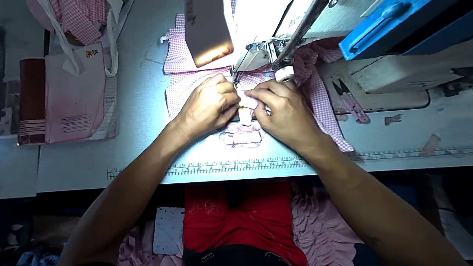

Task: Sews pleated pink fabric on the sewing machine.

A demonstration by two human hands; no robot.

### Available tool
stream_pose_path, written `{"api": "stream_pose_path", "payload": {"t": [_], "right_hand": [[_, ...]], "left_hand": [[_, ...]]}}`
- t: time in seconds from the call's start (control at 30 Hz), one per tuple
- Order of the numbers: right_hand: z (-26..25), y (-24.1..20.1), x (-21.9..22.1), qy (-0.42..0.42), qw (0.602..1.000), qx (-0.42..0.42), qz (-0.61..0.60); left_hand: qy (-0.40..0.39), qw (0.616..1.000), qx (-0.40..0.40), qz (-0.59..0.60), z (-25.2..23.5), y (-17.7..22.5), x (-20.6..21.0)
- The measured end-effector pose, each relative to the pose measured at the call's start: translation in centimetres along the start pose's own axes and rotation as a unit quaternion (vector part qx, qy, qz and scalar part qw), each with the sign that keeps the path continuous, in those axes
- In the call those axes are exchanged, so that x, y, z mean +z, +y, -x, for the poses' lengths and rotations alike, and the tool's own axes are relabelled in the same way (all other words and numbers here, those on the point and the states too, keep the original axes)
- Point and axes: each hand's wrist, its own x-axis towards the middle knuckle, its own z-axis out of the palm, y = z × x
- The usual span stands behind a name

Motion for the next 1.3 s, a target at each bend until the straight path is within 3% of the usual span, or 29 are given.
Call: {"api": "stream_pose_path", "payload": {"t": [0.13,0.43,0.6,1.1,1.3], "right_hand": [[-0.9,0.3,-0.2,-0.032,0.998,0.045,0.029],[0.7,-0.5,-1.7,-0.077,0.997,-0.011,0.029],[0.1,-0.7,-1.8,-0.093,0.994,0.015,0.055],[-3.9,1.5,0.7,-0.028,0.988,0.106,0.105],[-2.3,1.1,0.7,0.02,0.992,0.074,0.104]], "left_hand": [[-0.025,0.997,0.066,0.018,1.8,2.9,-0.2],[0.014,1.0,0.008,0.019,2.9,4.3,0.7],[0.027,0.999,-0.012,0.022,2.9,4.5,1.0],[0.019,0.998,-0.062,0.011,-0.2,-1.8,0.7],[0.01,0.998,-0.062,0.002,0.2,-1.8,0.5]]}}
